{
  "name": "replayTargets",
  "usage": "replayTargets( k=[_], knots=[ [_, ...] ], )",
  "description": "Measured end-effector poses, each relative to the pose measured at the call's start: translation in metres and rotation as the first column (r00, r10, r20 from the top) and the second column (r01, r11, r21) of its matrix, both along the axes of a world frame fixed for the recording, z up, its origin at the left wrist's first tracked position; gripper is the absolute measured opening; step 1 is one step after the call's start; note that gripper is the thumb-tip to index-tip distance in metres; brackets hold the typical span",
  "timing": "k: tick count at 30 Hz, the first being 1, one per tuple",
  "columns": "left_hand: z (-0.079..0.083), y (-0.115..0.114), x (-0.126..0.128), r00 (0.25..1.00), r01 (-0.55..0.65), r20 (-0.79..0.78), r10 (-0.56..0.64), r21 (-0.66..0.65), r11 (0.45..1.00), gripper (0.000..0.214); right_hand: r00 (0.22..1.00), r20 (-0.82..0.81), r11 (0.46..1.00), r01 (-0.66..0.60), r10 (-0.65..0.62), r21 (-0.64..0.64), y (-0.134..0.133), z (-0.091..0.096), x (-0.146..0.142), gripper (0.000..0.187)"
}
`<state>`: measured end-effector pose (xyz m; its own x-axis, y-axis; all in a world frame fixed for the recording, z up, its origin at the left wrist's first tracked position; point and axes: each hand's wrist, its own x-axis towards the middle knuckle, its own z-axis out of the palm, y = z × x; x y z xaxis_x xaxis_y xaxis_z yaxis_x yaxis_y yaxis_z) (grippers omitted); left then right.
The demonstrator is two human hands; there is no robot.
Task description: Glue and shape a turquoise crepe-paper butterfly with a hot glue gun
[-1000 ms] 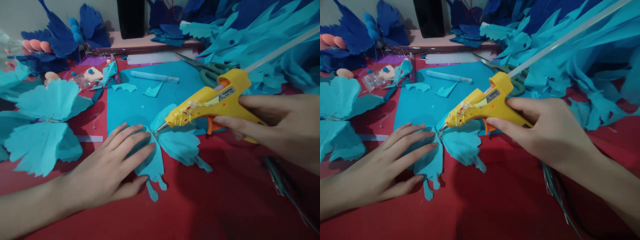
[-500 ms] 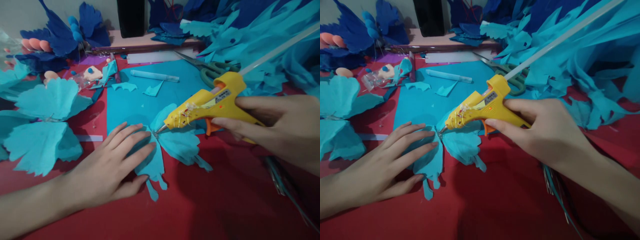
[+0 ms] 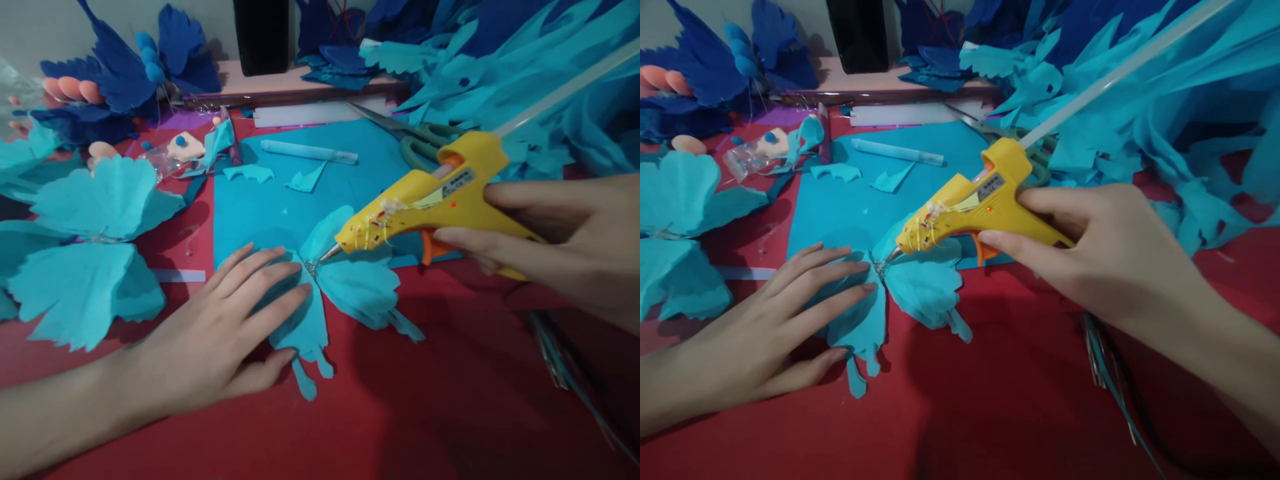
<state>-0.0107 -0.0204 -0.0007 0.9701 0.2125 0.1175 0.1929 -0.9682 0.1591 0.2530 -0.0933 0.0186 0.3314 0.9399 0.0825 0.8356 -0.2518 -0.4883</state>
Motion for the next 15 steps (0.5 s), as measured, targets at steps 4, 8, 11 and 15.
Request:
replayTargets(
  k=[4,8,11,15],
  knots=[
    [-0.0004,0.0001,0.0004,1.0,0.003,-0.004,-0.003,0.006,1.0,0.04,0.989,-0.141,0.999,0.034,-0.039,-0.04,0.0025,0.0002,-0.0005,0.067],
    [-0.0004,-0.0005,0.0007,1.0,0.007,-0.013,-0.007,0.009,1.0,0.04,0.989,-0.144,0.999,0.04,-0.044,-0.033,0.0019,0.0005,-0.0024,0.065],
    [-0.0003,-0.0006,0.0006,1.0,-0.002,-0.019,0.002,0.012,1.0,0.039,0.991,-0.131,0.999,0.028,-0.03,-0.015,0.0003,0.0001,-0.0025,0.065],
    [-0.0002,0.0001,0.0004,1.0,-0.006,-0.014,0.006,0.009,1.0,0.039,0.991,-0.128,1.0,0.027,-0.027,0.001,-0.0002,-0.0006,-0.0022,0.064]
  ],
)
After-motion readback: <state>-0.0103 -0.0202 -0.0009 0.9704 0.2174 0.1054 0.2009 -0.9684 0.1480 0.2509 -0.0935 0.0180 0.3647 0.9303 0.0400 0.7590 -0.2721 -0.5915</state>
